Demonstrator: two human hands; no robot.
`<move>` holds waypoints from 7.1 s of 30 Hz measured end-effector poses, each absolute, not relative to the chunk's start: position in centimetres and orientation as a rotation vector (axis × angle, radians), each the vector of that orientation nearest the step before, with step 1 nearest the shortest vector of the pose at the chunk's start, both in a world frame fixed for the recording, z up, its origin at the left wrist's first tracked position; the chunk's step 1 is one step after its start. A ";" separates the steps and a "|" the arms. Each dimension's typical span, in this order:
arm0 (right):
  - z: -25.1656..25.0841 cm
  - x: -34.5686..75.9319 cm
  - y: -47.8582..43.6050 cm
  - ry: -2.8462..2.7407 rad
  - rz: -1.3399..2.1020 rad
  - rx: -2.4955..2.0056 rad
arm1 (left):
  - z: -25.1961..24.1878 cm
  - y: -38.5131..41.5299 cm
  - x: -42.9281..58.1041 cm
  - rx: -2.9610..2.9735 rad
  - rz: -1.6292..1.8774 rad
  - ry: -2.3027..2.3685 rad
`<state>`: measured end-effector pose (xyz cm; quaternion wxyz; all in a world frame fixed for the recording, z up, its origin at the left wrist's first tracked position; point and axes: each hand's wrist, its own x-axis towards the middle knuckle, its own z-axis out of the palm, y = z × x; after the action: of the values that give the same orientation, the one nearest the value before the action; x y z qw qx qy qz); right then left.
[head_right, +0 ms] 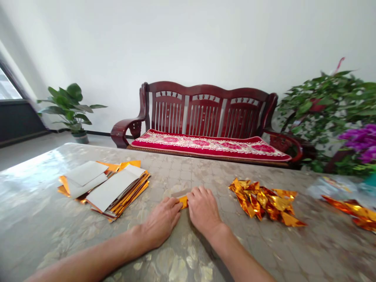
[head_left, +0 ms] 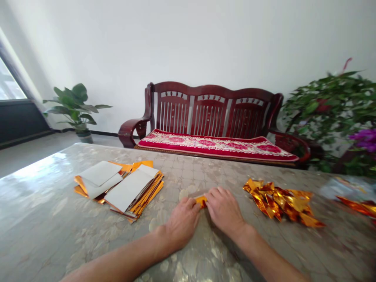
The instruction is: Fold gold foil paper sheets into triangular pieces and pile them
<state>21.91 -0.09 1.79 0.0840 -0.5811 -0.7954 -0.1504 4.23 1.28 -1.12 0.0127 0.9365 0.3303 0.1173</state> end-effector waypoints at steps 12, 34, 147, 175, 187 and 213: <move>-0.1 21.4 0.7 -2.562 -0.365 -1.489 | 0.3 4.1 1.2 2.907 0.463 0.884; -1.8 21.6 1.0 -2.383 -0.484 -1.398 | -0.6 6.0 0.8 2.819 0.506 0.829; -1.3 20.6 1.7 -2.219 -0.088 -1.482 | -1.7 6.0 0.3 2.545 0.638 1.044; -1.8 20.2 2.6 -2.148 -0.075 -1.620 | -1.4 5.8 1.3 2.496 0.690 1.132; -1.9 20.1 2.8 -2.128 -0.108 -1.639 | -1.4 5.8 2.2 2.388 0.706 1.238; -1.7 19.9 2.9 -2.160 -0.058 -1.756 | -1.4 5.2 3.3 2.570 0.571 1.488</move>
<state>19.90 2.87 -1.67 0.1780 -0.6206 -0.7634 -0.0204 3.30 5.16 -1.42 0.0588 0.8484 0.4911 0.1885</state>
